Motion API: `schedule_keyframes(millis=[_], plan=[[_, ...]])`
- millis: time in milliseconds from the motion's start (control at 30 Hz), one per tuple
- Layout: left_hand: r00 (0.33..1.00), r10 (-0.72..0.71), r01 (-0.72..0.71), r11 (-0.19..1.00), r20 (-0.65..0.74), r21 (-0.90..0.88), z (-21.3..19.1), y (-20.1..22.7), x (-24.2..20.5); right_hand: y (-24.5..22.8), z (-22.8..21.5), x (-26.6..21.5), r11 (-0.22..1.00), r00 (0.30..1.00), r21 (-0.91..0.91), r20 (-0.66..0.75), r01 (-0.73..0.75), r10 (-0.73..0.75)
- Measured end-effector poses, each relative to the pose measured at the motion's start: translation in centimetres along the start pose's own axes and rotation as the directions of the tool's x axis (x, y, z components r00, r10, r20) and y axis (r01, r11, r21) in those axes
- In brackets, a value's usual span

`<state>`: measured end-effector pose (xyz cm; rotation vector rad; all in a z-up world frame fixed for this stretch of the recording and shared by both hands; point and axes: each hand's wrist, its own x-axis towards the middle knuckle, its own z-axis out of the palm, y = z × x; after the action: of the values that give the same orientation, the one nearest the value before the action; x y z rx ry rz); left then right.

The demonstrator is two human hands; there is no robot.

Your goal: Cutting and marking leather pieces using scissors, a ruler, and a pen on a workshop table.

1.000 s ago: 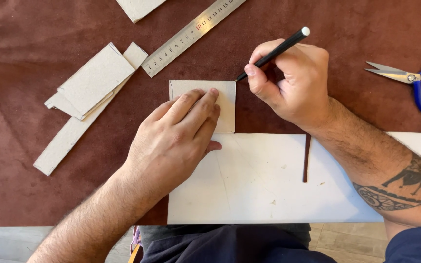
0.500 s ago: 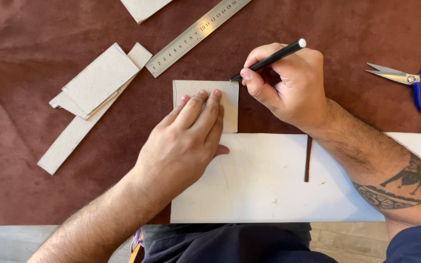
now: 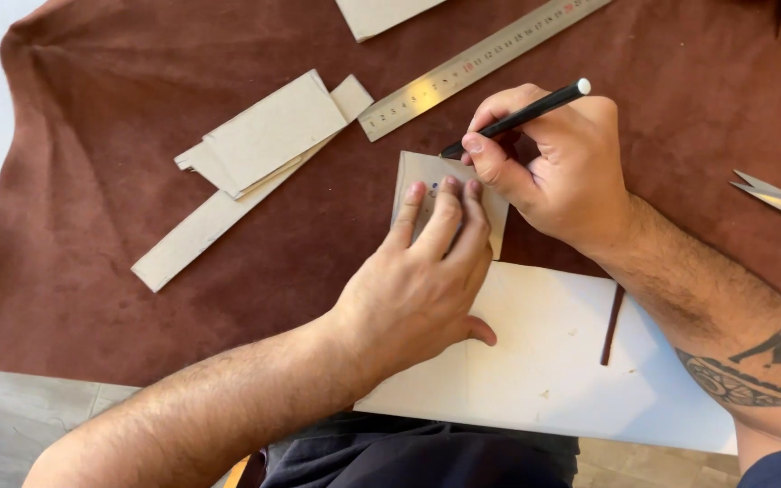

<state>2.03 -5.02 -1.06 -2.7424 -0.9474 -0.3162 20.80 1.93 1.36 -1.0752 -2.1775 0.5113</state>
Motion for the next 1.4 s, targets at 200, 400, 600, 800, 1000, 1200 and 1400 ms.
schedule_keyframes(millis=[200,400,600,800,1000,1200,1400], plan=[[1.0,-0.025,0.025,1.0,-0.013,-0.012,0.2,0.2,-0.1,-0.5,1.1,1.6,0.999,0.999,0.027,0.026,0.025,-0.026],[0.999,-0.04,0.04,0.998,-0.017,-0.041,0.2,0.3,0.0,-0.6,1.8,2.1,0.999,0.999,0.036,0.026,0.019,-0.02],[0.999,-0.049,0.049,0.998,-0.008,-0.05,0.2,0.4,0.0,-0.6,1.9,1.9,0.999,1.0,0.035,0.02,-0.011,0.011],[0.999,-0.03,0.03,0.998,-0.009,-0.063,0.0,0.2,0.1,-0.6,2.1,1.9,0.999,1.0,0.035,0.012,-0.016,0.016],[0.999,-0.034,0.033,0.999,0.041,0.021,-0.4,0.7,0.0,-0.1,2.2,1.7,1.0,1.0,-0.01,0.011,0.013,-0.013],[0.993,-0.058,0.051,0.996,0.1,0.07,-0.8,1.4,-0.2,-1.1,1.9,1.9,0.999,0.998,0.039,-0.067,0.01,-0.007],[0.967,-0.164,0.16,0.986,0.195,0.035,-1.3,3.1,0.1,-0.2,2.6,1.8,0.998,0.996,-0.025,-0.066,0.053,-0.055]])
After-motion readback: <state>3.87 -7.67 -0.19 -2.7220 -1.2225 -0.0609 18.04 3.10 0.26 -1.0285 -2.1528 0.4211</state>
